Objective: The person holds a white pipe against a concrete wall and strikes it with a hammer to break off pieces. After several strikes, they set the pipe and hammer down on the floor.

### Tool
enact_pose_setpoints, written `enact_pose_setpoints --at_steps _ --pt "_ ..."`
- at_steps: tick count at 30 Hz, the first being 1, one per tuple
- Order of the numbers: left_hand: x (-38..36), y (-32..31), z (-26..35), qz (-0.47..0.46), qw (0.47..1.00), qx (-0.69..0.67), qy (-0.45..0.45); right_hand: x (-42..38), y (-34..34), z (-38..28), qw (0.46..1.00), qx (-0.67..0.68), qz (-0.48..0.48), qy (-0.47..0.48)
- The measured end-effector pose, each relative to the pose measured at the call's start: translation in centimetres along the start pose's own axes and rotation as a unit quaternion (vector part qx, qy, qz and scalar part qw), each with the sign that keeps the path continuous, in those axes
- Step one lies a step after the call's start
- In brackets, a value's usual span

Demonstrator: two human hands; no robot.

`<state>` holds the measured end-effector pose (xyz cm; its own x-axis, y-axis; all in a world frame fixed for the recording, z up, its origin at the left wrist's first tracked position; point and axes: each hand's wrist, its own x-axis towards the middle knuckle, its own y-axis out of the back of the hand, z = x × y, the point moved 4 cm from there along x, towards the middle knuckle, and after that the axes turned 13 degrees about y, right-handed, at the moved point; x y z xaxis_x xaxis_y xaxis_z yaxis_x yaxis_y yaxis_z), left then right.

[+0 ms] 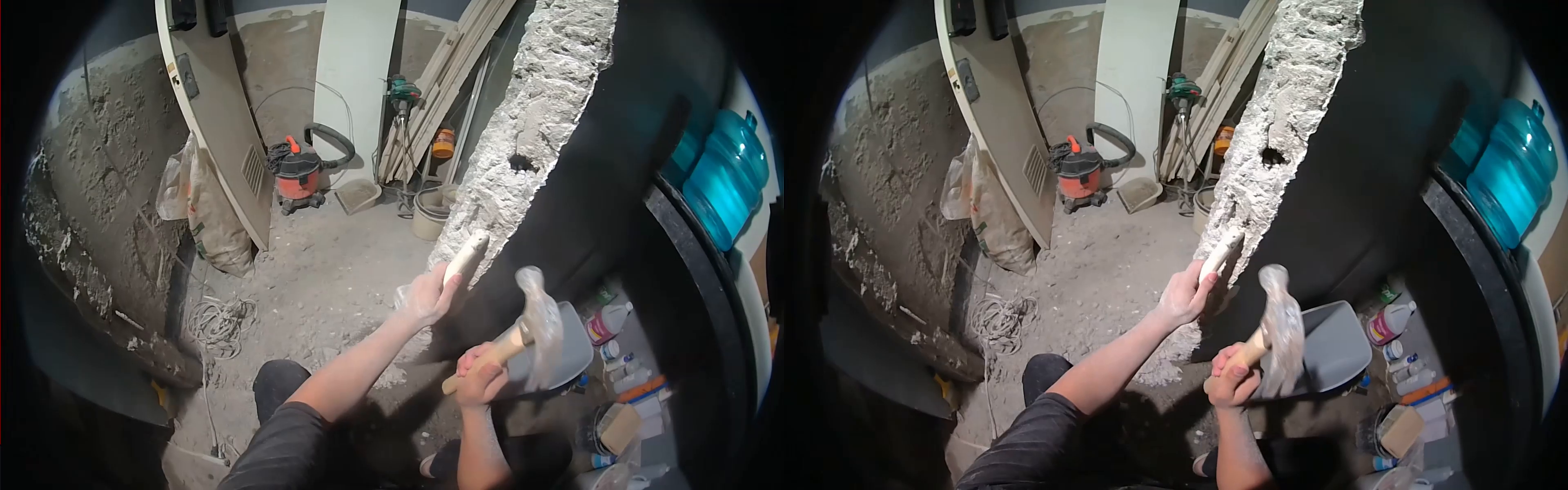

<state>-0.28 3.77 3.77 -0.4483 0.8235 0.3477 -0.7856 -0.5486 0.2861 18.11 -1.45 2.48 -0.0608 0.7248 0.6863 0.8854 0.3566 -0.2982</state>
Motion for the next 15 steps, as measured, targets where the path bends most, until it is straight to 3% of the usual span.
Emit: enact_pose_setpoints --at_steps 4,5,6,10,12,15 --pt "-0.1 -0.2 -0.1 0.033 0.999 0.02 -0.012 0.3 -1.0 1.1 0.994 0.014 0.051 0.091" --pt "-0.1 -0.6 -0.1 0.036 0.999 0.018 -0.007 0.5 -0.7 3.1 0.988 -0.119 -0.063 0.072" --pt "-0.2 -0.7 -0.1 0.033 0.999 0.018 -0.01 0.3 -0.4 5.0 0.987 -0.099 -0.093 -0.088" --pt "0.0 -0.1 0.4 0.027 0.999 0.036 -0.003 -1.1 0.3 4.7 0.983 -0.121 -0.044 -0.129" --pt "-0.5 0.1 0.9 0.037 0.999 0.029 -0.007 -1.4 -0.2 2.9 0.992 -0.039 -0.055 -0.102" --pt "-1.1 0.2 2.5 0.056 0.997 0.02 -0.053 -1.0 -0.7 1.0 0.999 0.039 0.016 0.01"
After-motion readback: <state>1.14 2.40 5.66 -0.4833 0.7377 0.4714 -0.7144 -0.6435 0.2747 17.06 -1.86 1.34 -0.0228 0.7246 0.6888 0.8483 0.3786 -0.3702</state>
